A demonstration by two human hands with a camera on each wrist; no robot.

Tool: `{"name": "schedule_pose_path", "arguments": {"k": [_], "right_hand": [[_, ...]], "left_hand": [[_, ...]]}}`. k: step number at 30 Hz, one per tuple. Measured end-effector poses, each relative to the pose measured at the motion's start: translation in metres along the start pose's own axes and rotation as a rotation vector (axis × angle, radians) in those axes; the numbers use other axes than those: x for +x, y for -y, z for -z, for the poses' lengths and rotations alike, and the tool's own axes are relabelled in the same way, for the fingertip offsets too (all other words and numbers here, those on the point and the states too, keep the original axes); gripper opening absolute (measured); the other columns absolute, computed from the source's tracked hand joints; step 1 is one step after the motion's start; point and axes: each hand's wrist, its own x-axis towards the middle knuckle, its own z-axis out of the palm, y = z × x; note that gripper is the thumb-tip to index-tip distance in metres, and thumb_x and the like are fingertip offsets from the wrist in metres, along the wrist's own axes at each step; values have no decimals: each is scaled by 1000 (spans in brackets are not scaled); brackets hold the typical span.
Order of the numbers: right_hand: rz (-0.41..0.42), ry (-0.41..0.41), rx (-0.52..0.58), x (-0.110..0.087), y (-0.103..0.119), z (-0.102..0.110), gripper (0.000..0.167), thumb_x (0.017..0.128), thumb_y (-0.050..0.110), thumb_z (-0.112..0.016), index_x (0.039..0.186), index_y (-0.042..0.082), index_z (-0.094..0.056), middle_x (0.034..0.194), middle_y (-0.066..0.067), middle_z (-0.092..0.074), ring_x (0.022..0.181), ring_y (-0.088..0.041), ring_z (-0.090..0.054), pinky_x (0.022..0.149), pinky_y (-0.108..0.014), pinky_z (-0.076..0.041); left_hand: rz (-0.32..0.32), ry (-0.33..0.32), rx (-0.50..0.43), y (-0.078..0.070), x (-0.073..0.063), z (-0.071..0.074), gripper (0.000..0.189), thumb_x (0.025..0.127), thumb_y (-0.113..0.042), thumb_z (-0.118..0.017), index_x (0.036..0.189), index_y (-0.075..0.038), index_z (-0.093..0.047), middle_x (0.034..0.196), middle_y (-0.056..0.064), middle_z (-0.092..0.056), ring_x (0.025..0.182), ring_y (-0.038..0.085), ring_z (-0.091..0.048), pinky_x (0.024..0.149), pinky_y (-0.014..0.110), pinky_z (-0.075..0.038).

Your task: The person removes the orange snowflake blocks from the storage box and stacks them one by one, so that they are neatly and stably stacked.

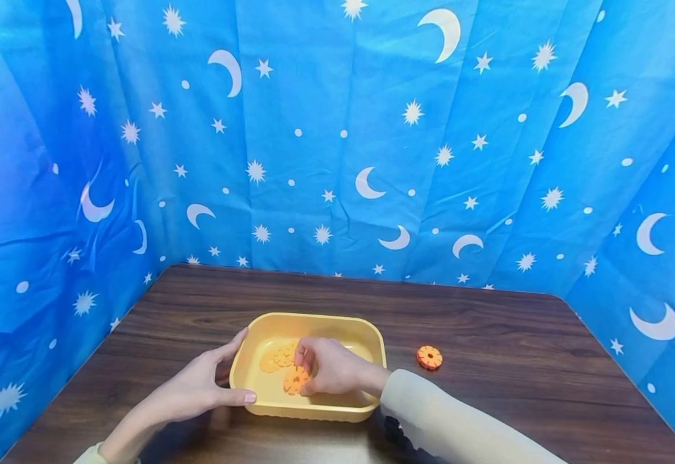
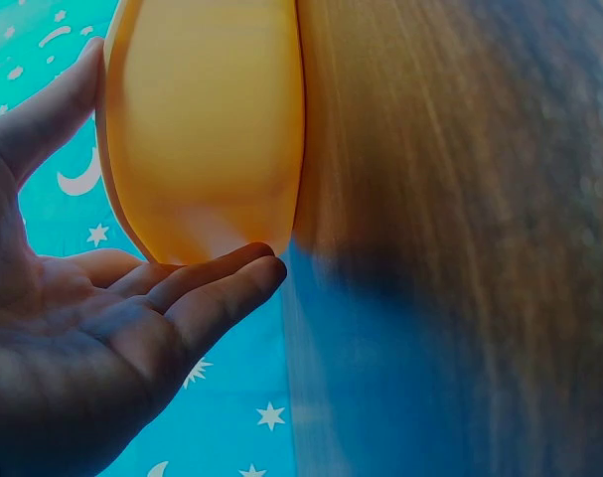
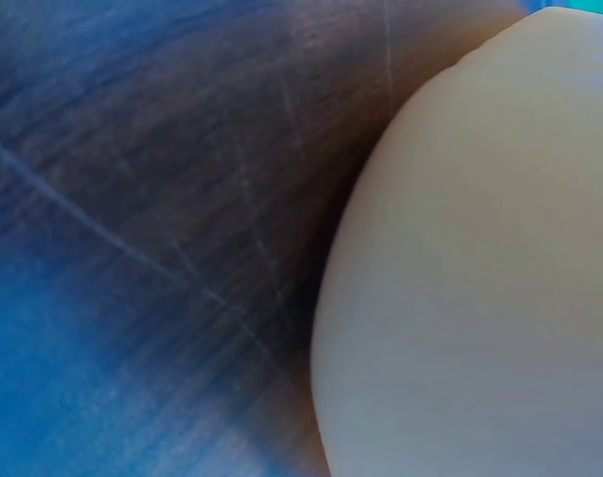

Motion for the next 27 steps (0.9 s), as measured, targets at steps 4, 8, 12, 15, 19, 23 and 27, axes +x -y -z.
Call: {"name": "schedule_pose_path", "arguments": {"k": [4,8,12,15,19,23,27], "right_hand": [[-14,24,21,-1,1,2,43,74,3,-93,101,15,-63,82,3,-63,72,-6,-57,71,-23,-49],[-16,53,48,-2,2,5,43,75,2,-94,107,13,-66,84,1,-63,72,-7,-57,69,-23,-50],[-11,64,46,-2,1,6,41,77,1,-93,107,13,-69,85,1,-63,72,-6,-56,69,-22,-50],[-17,62,49,-2,1,6,39,77,1,-92,107,13,-70,85,2,-63,71,-6,-56,69,-22,-50],[-25,55,72,-2,1,6,39,76,-2,-92,105,12,-71,84,1,-63,69,-6,-57,68,-22,-51],[-28,48,105,-2,1,8,39,74,-3,-93,105,11,-73,83,1,-64,68,-7,-57,66,-23,-50],[-20,38,127,-3,0,10,39,73,-3,-93,106,8,-76,83,1,-65,68,-8,-57,65,-22,-49]], "left_hand": [[1,5,2,-1,0,0,114,84,-35,-90,166,3,-20,166,31,-26,144,48,-43,105,50,-52],[12,9,5,0,0,0,114,85,-37,-89,166,3,-20,166,31,-27,144,48,-43,105,51,-52],[7,6,10,0,1,0,114,85,-36,-89,166,3,-20,166,31,-28,144,48,-43,105,52,-52],[3,5,14,1,1,0,114,84,-36,-90,166,2,-20,167,31,-27,145,48,-43,106,52,-51],[0,7,6,2,0,0,114,84,-35,-90,166,3,-20,167,31,-26,144,48,-44,105,51,-52],[-1,9,-6,1,0,1,114,84,-34,-90,166,4,-19,167,32,-25,144,48,-43,105,50,-52],[-3,8,6,0,0,1,114,85,-35,-90,166,3,-20,167,31,-25,145,48,-42,105,50,-52]]}}
